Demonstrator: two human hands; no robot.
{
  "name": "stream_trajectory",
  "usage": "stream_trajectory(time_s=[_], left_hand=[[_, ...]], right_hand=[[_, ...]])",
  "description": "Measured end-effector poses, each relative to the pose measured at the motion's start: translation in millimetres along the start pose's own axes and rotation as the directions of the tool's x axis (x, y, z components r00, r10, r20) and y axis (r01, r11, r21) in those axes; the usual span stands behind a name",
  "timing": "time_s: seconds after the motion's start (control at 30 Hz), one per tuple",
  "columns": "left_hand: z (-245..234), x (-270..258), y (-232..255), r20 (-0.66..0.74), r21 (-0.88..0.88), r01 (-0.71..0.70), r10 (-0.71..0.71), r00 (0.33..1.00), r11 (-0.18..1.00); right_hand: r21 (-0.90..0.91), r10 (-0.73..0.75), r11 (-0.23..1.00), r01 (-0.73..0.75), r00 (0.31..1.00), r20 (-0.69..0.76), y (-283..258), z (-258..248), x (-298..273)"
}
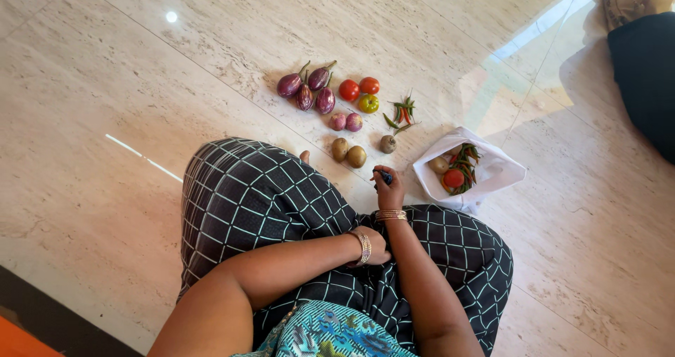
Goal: The person sits on the floor and peels potatoes and green chilies using a small knife. They place the peeled items into a white bag while other vegetables like eggplants, tomatoes, and onions remain on the floor.
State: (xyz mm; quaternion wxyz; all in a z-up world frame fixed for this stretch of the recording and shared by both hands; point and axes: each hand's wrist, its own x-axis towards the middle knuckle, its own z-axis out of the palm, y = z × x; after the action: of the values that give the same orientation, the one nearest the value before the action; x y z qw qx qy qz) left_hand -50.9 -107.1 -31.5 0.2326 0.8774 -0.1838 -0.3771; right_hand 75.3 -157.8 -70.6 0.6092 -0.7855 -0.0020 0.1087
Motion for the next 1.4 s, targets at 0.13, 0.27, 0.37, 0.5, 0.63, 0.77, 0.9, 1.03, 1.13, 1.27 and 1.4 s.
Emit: stream_trajectory(time_s=[0.13, 0.27, 0.37, 0.5, 0.63, 0.77, 0.9, 1.03, 1.13, 1.27, 1.4], left_hand=[[26, 36, -27, -0.129, -0.012, -0.146, 0.143, 0.981, 0.989], [-16, 30, -54, -0.356, -0.371, 0.02, -0.162, 0.92, 0.928], [-59, 5, -61, -0.668, -0.473, -0.018, -0.345, 0.659, 0.881], [-87, -12, -68, -0.67, -0.599, 0.013, -0.51, 0.54, 0.801], [-70, 9, -87, -0.644, -0.573, 0.065, -0.498, 0.581, 0.817], [-63, 27, -101, -0.713, -0.5, 0.044, -0.44, 0.546, 0.865], [-71, 10, -92, -0.394, -0.807, -0.052, -0.47, 0.79, 0.588], [-66, 11, -89, -0.543, -0.744, -0.142, -0.468, 0.698, 0.652], [-57, 27, -100, -0.713, -0.536, -0.131, -0.364, 0.599, 0.834], [-54, 26, -93, -0.777, -0.462, -0.157, -0.313, 0.546, 0.873], [-64, 1, -77, -0.551, -0.745, -0.174, -0.446, 0.705, 0.645]], right_hand=[[-0.085, -0.095, 0.992, 0.097, 0.995, 0.024, 4, 3, -2], [0.018, -0.141, 0.99, 0.141, 0.99, -0.007, 9, -2, 5], [-0.059, -0.195, 0.98, 0.191, 0.977, -0.091, 1, -14, 2], [-0.483, -0.481, 0.781, 0.397, 0.875, -0.059, -38, -17, -28], [-0.569, -0.597, 0.614, 0.547, 0.793, 0.117, -69, 4, -54], [-0.565, -0.655, 0.533, 0.63, 0.73, 0.196, -82, 8, -59], [-0.55, -0.659, 0.534, 0.642, 0.724, 0.206, -84, 2, -62], [-0.524, -0.676, 0.538, 0.66, 0.709, 0.201, -81, 0, -61], [-0.52, -0.657, 0.57, 0.636, 0.733, 0.177, -73, -2, -55], [-0.498, -0.638, 0.638, 0.587, 0.765, 0.084, -45, -2, -39], [-0.359, -0.426, 0.865, 0.352, 0.892, -0.152, -6, -9, -8]])
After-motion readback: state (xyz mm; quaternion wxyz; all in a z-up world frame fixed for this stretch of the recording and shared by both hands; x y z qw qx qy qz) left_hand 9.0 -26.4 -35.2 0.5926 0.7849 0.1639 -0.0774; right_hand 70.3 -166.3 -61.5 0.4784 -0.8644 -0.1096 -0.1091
